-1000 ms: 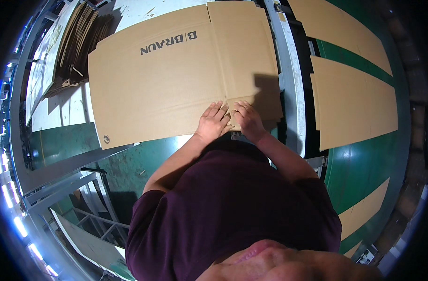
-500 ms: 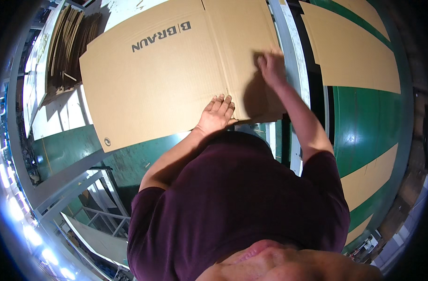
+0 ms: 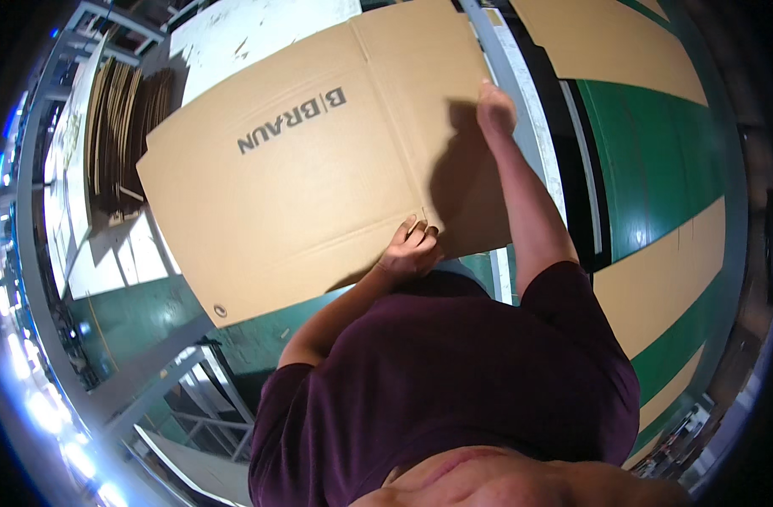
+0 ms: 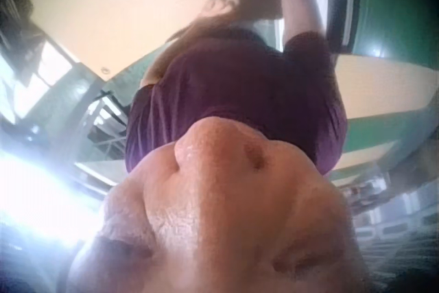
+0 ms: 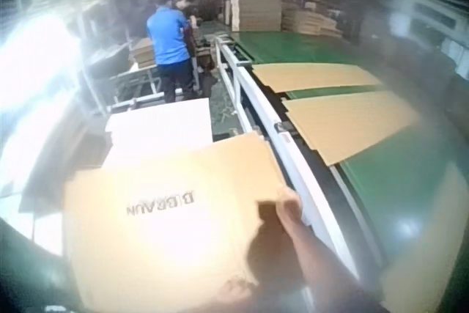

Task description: The person repeatedly folds flat cardboard pieces labeled 'B. BRAUN' on a green conveyor belt. They align the cardboard, fold the flaps, and press down to crease the folds before moving the pieces along the belt.

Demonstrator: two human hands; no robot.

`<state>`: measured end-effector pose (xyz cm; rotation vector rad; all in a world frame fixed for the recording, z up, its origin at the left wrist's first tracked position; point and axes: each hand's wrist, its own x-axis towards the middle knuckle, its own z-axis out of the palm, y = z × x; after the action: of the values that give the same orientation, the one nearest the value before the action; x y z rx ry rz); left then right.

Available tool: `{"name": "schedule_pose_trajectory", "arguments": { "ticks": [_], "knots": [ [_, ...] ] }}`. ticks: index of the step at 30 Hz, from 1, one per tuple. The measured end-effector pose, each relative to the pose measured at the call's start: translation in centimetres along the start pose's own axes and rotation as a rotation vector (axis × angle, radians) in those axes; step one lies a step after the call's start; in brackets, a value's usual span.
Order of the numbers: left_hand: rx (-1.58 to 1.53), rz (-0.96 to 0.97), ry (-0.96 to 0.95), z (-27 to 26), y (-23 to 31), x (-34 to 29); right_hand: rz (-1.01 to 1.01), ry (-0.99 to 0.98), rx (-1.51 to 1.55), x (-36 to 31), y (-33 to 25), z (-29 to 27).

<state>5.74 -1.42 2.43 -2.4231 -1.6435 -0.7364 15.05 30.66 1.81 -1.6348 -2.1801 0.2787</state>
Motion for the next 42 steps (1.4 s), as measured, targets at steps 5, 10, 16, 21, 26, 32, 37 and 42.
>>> {"name": "schedule_pose_trajectory", "arguments": {
  "ticks": [5,10,16,21,26,32,37,42],
  "knots": [
    [-0.058,0.026,-0.007,-0.4,-0.8,0.5,-0.137,0.098,-0.326,-0.4,-2.8,0.6],
    [-0.037,0.093,-0.034,-1.1,-1.0,1.5,0.054,0.222,0.359,-5.1,-1.6,-5.0],
    [0.002,0.117,-0.045,-1.0,-0.7,1.2,0.328,0.447,0.105,-16.6,25.0,-11.3],
    [-0.044,0.014,-0.092,-2.8,0.5,1.0,0.803,-0.187,-0.738,-31.3,35.5,-21.1],
    [-0.063,-0.018,-0.122,-2.8,0.5,1.8,0.321,-0.017,-0.548,-32.1,39.7,-18.4],
    [-0.059,-0.020,-0.144,-3.1,0.6,2.1,0.029,0.159,-0.199,-17.9,31.3,-21.1],
    [-0.062,-0.024,-0.154,-2.8,0.6,1.9,-0.419,0.634,0.074,-12.8,14.7,-34.4],
    [-0.063,-0.076,-0.136,-2.8,1.0,0.6,-0.173,1.269,0.296,-10.8,13.1,-46.3]
  ]
}}
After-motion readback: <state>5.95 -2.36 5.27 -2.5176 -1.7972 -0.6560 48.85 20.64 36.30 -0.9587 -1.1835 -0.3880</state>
